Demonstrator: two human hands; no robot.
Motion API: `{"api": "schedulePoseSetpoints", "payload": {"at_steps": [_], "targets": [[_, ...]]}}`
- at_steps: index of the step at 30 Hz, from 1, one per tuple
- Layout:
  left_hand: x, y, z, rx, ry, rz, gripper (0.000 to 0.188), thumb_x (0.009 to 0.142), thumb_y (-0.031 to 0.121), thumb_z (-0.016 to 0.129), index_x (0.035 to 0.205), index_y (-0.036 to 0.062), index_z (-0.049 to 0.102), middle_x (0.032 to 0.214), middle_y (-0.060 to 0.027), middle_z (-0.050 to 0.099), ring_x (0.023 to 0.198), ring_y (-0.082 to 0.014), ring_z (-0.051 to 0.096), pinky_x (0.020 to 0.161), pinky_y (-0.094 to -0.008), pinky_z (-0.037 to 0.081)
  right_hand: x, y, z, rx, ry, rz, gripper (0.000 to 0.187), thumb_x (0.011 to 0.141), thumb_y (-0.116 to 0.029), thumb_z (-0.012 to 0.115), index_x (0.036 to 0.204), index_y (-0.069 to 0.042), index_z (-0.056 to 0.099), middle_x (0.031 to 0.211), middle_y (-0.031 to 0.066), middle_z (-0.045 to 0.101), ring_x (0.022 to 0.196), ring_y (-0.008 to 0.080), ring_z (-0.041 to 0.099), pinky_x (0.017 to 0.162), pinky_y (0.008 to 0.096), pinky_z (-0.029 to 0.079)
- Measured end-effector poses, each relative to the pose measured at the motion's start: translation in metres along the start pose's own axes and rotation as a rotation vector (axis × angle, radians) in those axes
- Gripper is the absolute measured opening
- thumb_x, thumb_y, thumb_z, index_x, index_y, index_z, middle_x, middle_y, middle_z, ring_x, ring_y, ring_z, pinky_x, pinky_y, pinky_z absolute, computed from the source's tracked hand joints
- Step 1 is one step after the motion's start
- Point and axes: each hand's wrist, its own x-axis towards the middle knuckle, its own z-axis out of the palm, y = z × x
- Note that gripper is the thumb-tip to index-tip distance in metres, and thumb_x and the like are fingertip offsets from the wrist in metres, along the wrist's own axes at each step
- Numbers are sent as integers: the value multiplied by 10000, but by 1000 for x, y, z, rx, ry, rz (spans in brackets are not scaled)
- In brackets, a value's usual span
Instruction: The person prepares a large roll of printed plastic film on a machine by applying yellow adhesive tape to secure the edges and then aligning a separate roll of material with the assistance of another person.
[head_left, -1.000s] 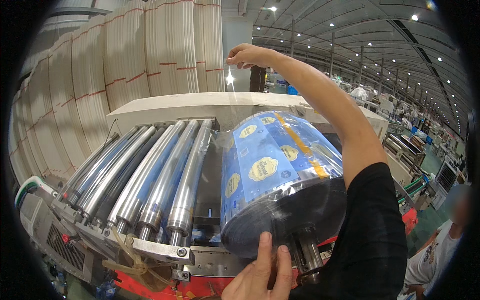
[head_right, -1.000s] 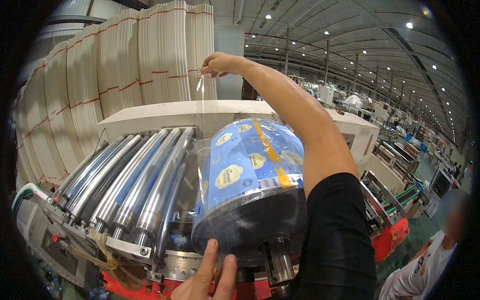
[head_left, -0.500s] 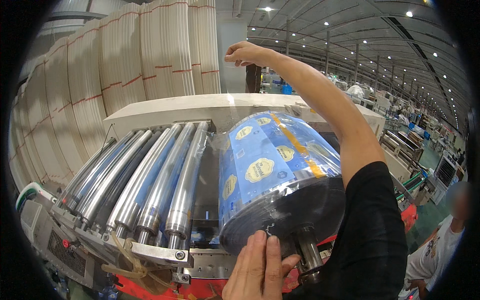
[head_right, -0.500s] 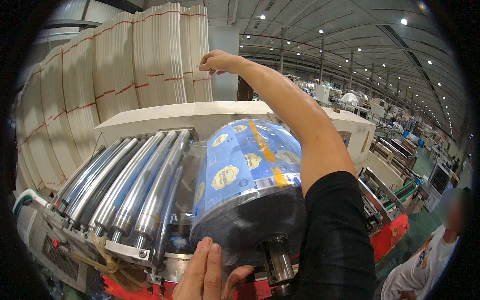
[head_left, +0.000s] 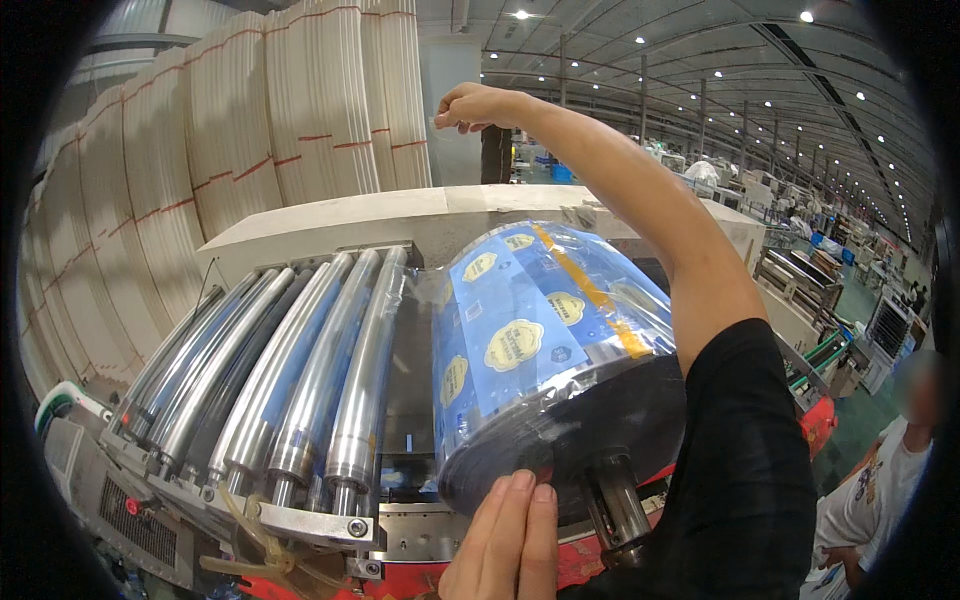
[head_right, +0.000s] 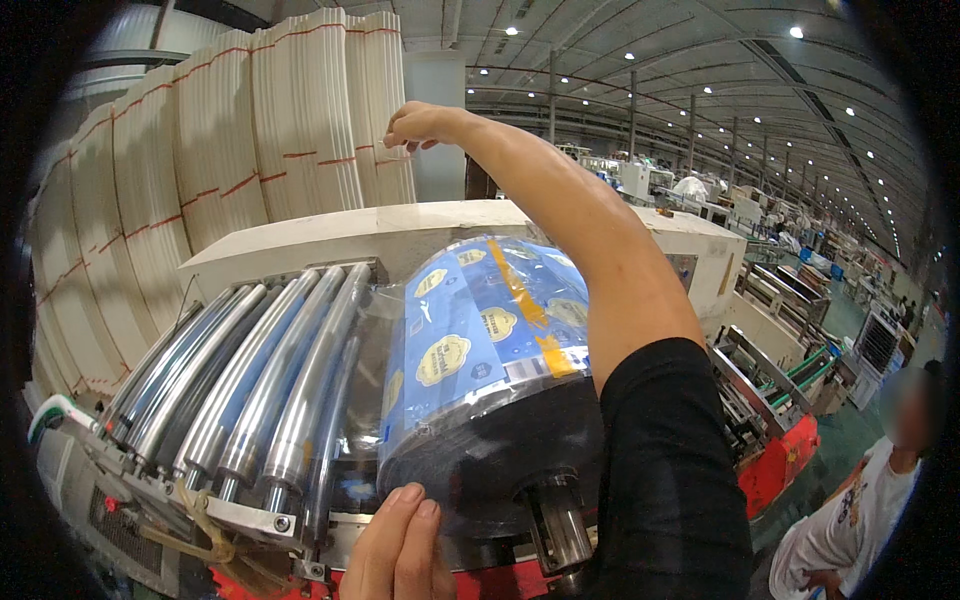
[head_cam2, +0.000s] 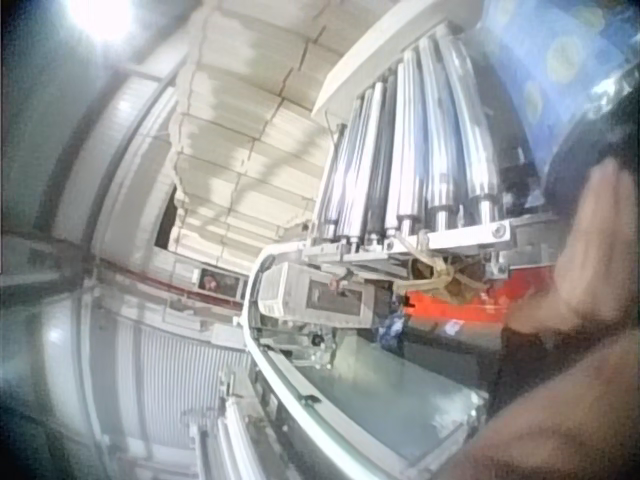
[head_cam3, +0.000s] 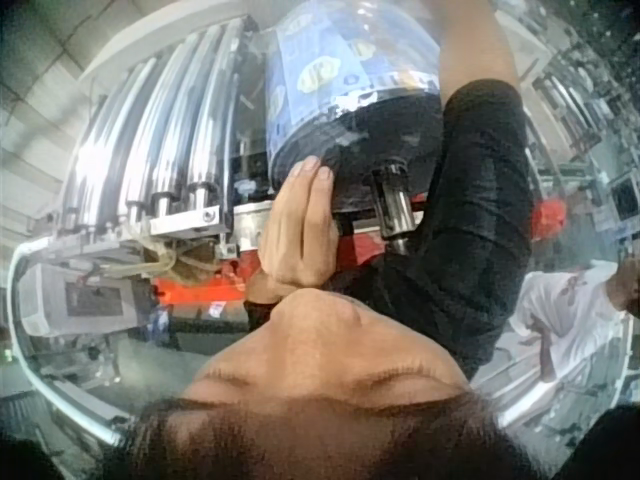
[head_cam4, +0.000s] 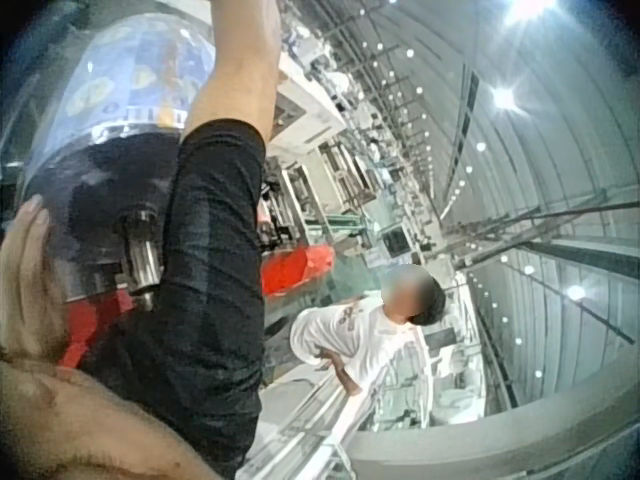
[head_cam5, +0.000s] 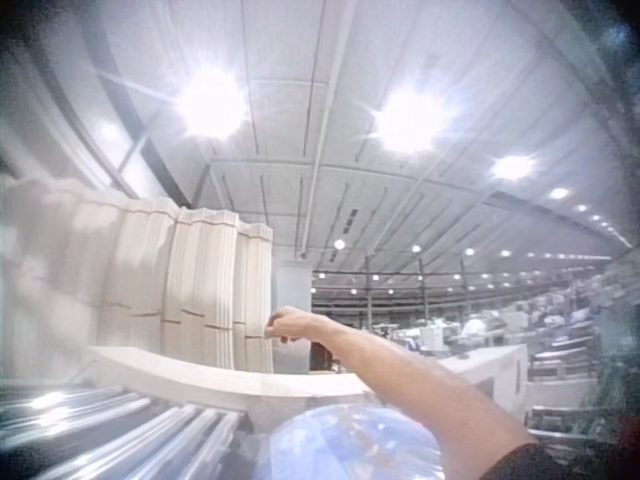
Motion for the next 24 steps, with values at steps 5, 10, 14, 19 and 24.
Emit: {"api": "schedulePoseSetpoints", "payload": {"at_steps": [5, 10, 14, 19, 24], "targets": [[-4, -6, 8, 132, 71, 134, 224, 817, -78, 567, 1029, -58, 640, 1062, -195, 613, 955, -315, 622, 796, -337, 543, 3, 1, -4, -9, -8, -39, 264, 830, -310, 627, 972, -88, 633, 857, 17, 590, 791, 128, 542, 724, 280, 430], [9, -4, -13, 152, -103, 114, 226, 810, -57, 611, 1034, -55, 644, 1061, -186, 603, 956, -300, 607, 812, -329, 532, -2, 8, -4, -54, 25, -32, 277, 814, -315, 636, 970, -86, 640, 858, 45, 601, 811, 151, 557, 728, 295, 435], [6, -9, -14, 113, -49, 136, 225, 806, -63, 605, 1027, -54, 649, 1048, -181, 605, 941, -293, 609, 801, -329, 530, -7, 3, -2, -37, 26, -45, 276, 809, -317, 637, 958, -85, 645, 852, 51, 603, 813, 156, 560, 731, 297, 434], [1, -13, -6, 71, 12, 163, 225, 801, -71, 598, 1019, -53, 654, 1032, -174, 608, 923, -285, 611, 786, -328, 527, 1, 3, -1, -90, -15, -63, 289, 804, -315, 643, 944, -62, 646, 827, 55, 611, 787, 158, 569, 699, 280, 442], [5, -7, 5, 2, 7, 104, 227, 795, -84, 584, 1007, -52, 661, 1010, -168, 614, 898, -279, 615, 768, -329, 525, 17, 9, 8, -197, -26, -136, 307, 807, -312, 645, 926, -28, 649, 836, 79, 628, 772, 183, 586, 678, 306, 460]]}}
